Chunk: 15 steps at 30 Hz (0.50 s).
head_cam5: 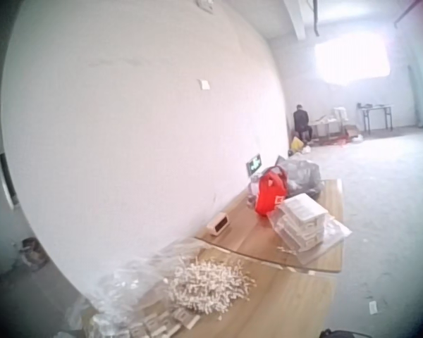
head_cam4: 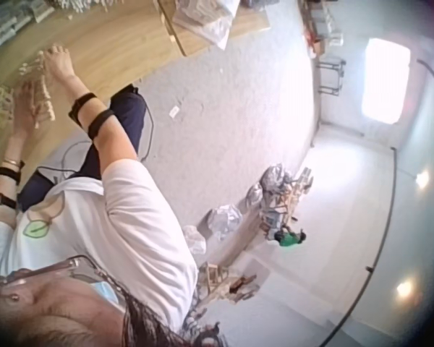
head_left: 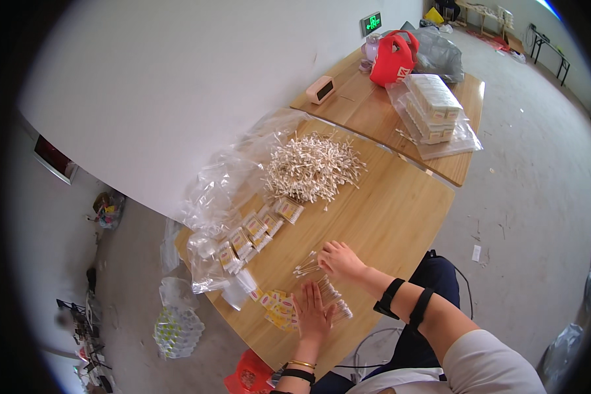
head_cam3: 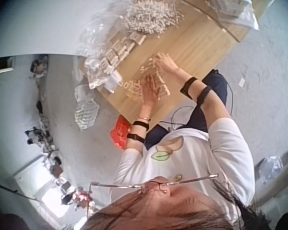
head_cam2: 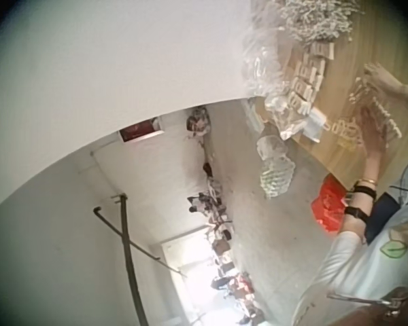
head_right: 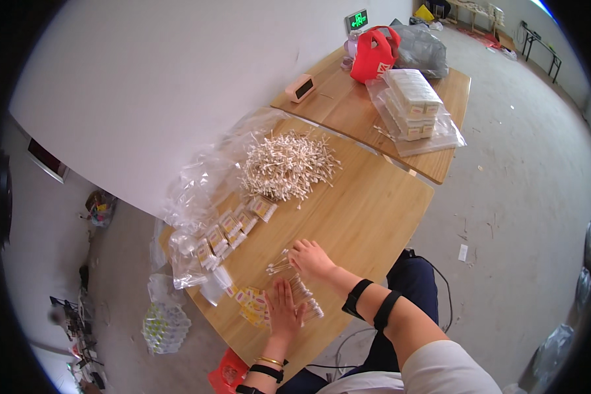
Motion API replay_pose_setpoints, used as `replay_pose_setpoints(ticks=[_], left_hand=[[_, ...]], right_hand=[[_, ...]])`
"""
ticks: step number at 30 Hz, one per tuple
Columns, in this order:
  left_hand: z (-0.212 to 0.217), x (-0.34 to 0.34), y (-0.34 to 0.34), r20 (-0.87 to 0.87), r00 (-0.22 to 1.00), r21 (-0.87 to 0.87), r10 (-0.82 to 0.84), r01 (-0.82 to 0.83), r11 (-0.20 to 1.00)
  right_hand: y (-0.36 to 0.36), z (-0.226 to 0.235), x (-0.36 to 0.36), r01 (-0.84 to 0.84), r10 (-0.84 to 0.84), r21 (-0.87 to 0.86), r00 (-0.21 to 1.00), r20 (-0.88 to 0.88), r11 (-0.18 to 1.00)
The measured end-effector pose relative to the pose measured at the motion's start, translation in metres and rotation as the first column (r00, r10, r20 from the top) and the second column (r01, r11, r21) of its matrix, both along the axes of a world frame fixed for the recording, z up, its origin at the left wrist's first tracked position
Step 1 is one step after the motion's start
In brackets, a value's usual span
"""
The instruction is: Organizing and aligning cotton swabs on a table in a manufacturing or assembly setting.
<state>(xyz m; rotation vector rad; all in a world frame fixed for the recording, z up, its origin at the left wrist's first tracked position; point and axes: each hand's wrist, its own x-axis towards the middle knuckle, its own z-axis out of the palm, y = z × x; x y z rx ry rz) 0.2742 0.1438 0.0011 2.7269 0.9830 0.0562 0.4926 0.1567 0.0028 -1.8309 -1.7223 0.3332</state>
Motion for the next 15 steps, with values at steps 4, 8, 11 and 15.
replay_pose_setpoints(ticks=[4, 8, 11, 15], left_hand=[[0.005, -0.002, -0.003, 0.005, 1.0, -0.01, 0.001, -0.001, 1.0], [0.005, -0.004, -0.005, -0.004, 1.0, -0.009, -0.004, 0.004, 1.0], [0.007, -0.003, -0.007, -0.003, 1.0, -0.024, -0.005, 0.005, 1.0], [0.009, -0.002, -0.007, -0.008, 1.0, -0.051, 0.007, -0.007, 0.999]], right_hand=[[-0.005, 0.005, -0.012, -0.033, 0.033, -0.005, 0.996, 0.088, 0.999], [-0.007, 0.008, -0.019, -0.028, 0.029, -0.013, 0.991, 0.127, 1.0], [-0.012, 0.008, -0.014, -0.013, 0.013, 0.006, 1.0, -0.026, 1.0], [-0.025, 0.006, -0.003, 0.133, -0.131, 0.03, 0.989, -0.07, 0.991]])
